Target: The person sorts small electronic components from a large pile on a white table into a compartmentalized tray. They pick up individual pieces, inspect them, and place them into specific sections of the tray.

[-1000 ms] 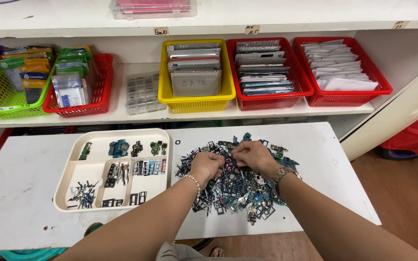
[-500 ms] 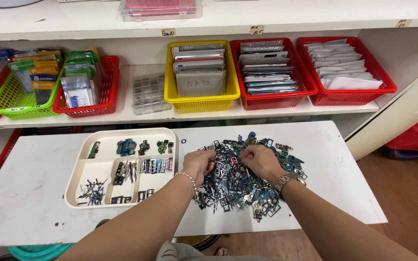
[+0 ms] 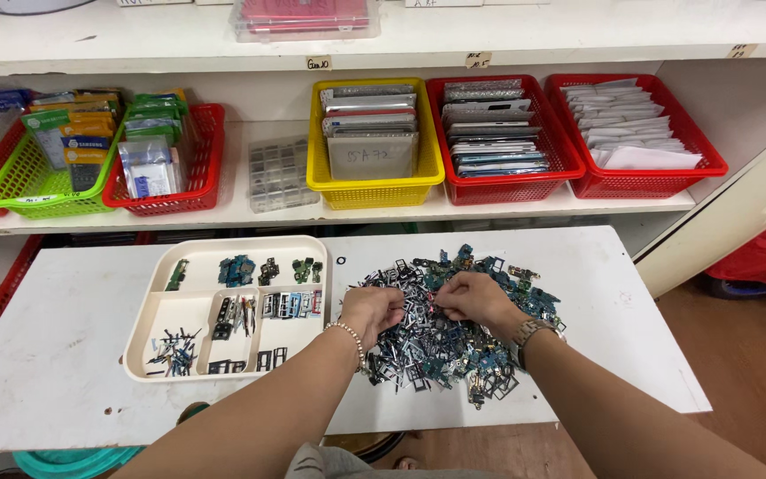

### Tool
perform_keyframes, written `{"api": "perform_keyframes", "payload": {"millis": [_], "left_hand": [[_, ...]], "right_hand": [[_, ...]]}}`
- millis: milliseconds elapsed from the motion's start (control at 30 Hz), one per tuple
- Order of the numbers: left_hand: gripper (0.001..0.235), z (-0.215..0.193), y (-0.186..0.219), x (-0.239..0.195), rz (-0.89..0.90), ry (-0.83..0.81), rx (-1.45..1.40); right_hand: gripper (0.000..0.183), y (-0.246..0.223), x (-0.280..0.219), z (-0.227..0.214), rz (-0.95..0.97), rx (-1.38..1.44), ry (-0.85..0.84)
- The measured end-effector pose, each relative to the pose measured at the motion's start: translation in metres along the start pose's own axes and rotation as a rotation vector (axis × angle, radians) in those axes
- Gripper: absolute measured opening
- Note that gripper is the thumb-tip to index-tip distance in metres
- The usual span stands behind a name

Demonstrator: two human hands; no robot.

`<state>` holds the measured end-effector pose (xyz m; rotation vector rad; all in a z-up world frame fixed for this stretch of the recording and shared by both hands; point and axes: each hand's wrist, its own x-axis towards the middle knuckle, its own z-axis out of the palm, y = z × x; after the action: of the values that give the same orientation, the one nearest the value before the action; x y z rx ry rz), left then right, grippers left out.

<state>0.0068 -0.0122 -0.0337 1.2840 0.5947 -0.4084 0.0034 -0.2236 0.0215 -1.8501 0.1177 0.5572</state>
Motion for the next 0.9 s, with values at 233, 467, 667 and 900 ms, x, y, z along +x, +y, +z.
{"api": "perform_keyframes", "payload": {"millis": [233,467,667,900], "left_hand": [[0.017,0.009,0.006,-0.007,-0.118,-0.231,-0.046],[0.018,0.005,0.014,-0.019,-0.113,-0.258,-0.042],[0.017,-0.019,0.018,-0.023,-0.111,-0.214,-0.087],[0.014,-0.063,0.015,-0.030,0.027,-0.079,-0.091]], "right_hand": [[0.023,-0.011,-0.005,-0.007,0.070,0.284,-0.010],[0.026,-0.016,-0.005,0.000,0.051,0.406,-0.062],[0.026,-0.029,0.006,0.015,0.046,0.441,-0.093],[0.026,-0.047,0.030,0.058,0.033,0.392,-0.199]]}}
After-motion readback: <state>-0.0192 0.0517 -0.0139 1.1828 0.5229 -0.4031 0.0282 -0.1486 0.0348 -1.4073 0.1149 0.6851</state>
